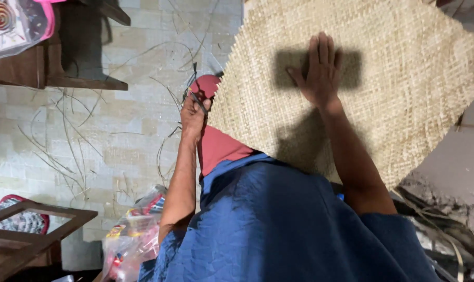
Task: The person uses scissors to trim the edges of a woven mat placed on their lap. They repeatedly cut small sections of the mat's perimeter and brush away loose fibers with their hand.
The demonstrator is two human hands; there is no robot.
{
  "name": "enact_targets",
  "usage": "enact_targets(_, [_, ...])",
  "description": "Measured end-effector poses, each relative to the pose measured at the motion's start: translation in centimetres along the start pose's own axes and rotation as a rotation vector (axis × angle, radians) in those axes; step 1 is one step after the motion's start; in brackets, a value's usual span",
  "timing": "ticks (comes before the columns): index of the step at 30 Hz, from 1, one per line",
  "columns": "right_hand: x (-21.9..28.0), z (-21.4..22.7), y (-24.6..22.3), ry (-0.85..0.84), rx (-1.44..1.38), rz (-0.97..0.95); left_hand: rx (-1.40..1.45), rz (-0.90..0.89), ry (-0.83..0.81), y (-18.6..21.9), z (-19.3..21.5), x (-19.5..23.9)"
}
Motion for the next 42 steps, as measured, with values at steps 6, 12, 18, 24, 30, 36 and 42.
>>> enact_targets(6, [0.4, 0.3, -1.0, -0.035, 0.017, 0.002, 0.25, 0.087, -0.058, 1.4, 1.3, 1.5])
enact_targets(12, [0.5, -2.9, -2.4, -0.05, 0.217, -0.068, 0.456, 0.098, -0.166, 3.7, 0.2, 4.0])
enact_targets(18, [1.5, -2.7, -5.5, -0.118, 0.064, -0.196, -0.046, -0.166, -0.143, 3.4, 0.1, 5.6])
enact_targets(24, [2.8, -5.4, -11.4, -0.192, 0.108, 0.207, -0.099, -0.369, -0.026, 2.3, 0.7, 4.8])
enact_targets(30, [-1.2, -3.8, -9.9, -0.147, -0.048, 0.215, -0.001, -0.271, -0.084, 2.0, 0.7, 5.7])
enact_targets(36, [-7.0, -5.2, -6.0, -0.193, -0.005, 0.111, 0.028, -0.216, -0.095, 2.2, 0.6, 5.6])
enact_targets(42, [-6.9, -6.5, -6.9, -0.118, 0.044, 0.065, -0.84, -0.513, 0.208, 7.7, -0.8, 8.2])
Point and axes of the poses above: each hand's wrist, its own x-axis away from the middle knuckle, its own z-axis out of the back of the hand, y = z × x, the point moved 5 cm from there along -x, towards the middle knuckle, and after that the axes turned 5 degrees about x, right-handed, at the moved point
